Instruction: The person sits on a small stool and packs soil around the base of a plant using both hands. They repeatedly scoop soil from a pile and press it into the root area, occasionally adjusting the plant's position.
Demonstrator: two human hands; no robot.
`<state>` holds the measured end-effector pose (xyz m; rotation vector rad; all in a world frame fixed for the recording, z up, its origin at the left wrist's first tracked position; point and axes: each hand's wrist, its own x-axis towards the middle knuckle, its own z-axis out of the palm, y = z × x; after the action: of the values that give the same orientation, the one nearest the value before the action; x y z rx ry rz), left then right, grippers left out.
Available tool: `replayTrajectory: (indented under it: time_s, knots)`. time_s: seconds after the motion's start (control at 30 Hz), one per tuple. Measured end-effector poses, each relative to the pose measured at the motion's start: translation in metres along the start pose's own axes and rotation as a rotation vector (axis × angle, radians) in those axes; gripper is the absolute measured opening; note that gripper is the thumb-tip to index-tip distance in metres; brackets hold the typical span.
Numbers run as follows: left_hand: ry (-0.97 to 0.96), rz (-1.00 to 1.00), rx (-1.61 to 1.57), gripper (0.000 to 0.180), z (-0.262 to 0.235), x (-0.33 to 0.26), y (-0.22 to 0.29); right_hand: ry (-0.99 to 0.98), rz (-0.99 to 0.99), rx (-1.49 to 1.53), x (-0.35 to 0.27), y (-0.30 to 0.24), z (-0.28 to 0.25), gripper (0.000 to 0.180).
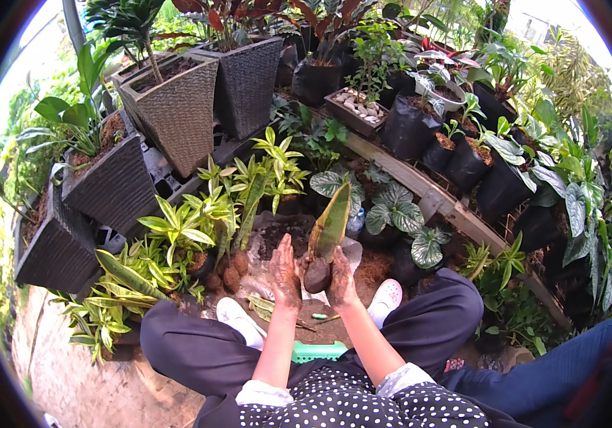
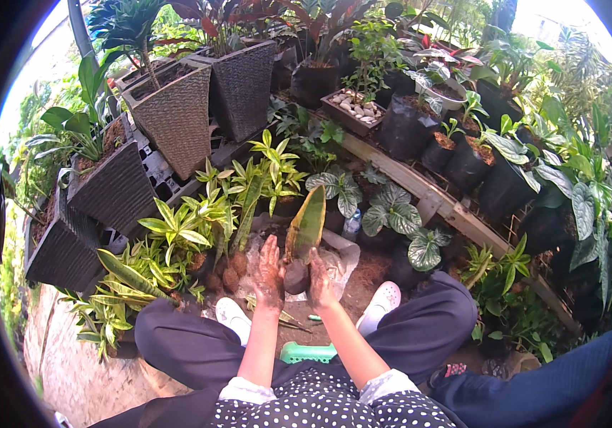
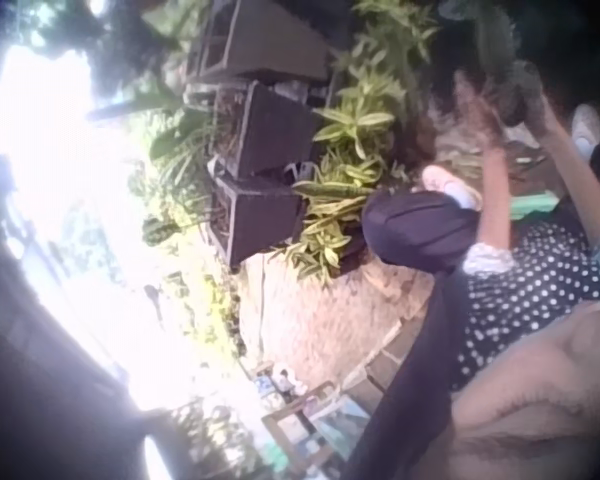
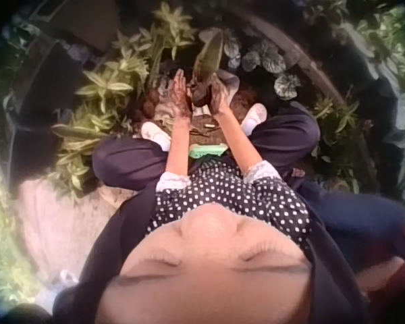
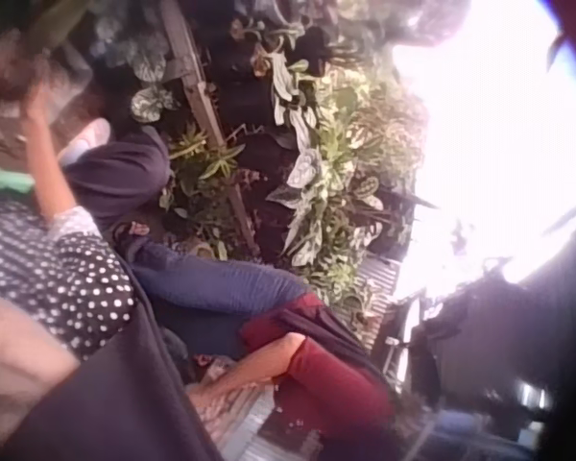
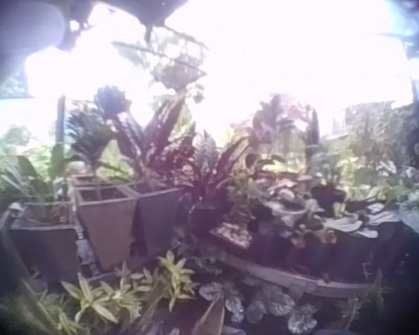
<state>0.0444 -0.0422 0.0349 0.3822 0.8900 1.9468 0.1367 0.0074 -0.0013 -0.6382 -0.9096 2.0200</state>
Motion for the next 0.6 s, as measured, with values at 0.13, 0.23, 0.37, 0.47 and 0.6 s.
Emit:
replayTrajectory:
  time_s: [0.13,0.23,0.37,0.47,0.6]
  knots:
    - [-0.004,-0.138,0.07,0.051,0.011,-0.005,0.0,-0.207,-0.341,-0.718,-0.002,-0.032,0.033,0.068]
    - [0.017,-0.126,-0.01,0.043,0.012,0.0,-0.003,0.02,-0.469,-1.406,-0.004,-0.056,0.058,0.066]
    - [0.053,-0.147,-0.019,0.035,0.0,0.016,-0.02,-0.157,-0.344,-0.863,0.029,-0.03,0.022,0.068]
    - [0.114,-0.14,-0.101,0.023,-0.002,0.035,-0.006,0.086,-0.329,-0.382,0.052,-0.021,0.006,0.066]
    - [0.27,-0.072,-0.08,0.02,-0.052,0.064,-0.004,0.419,-0.238,-0.287,0.079,-0.019,-0.038,0.058]
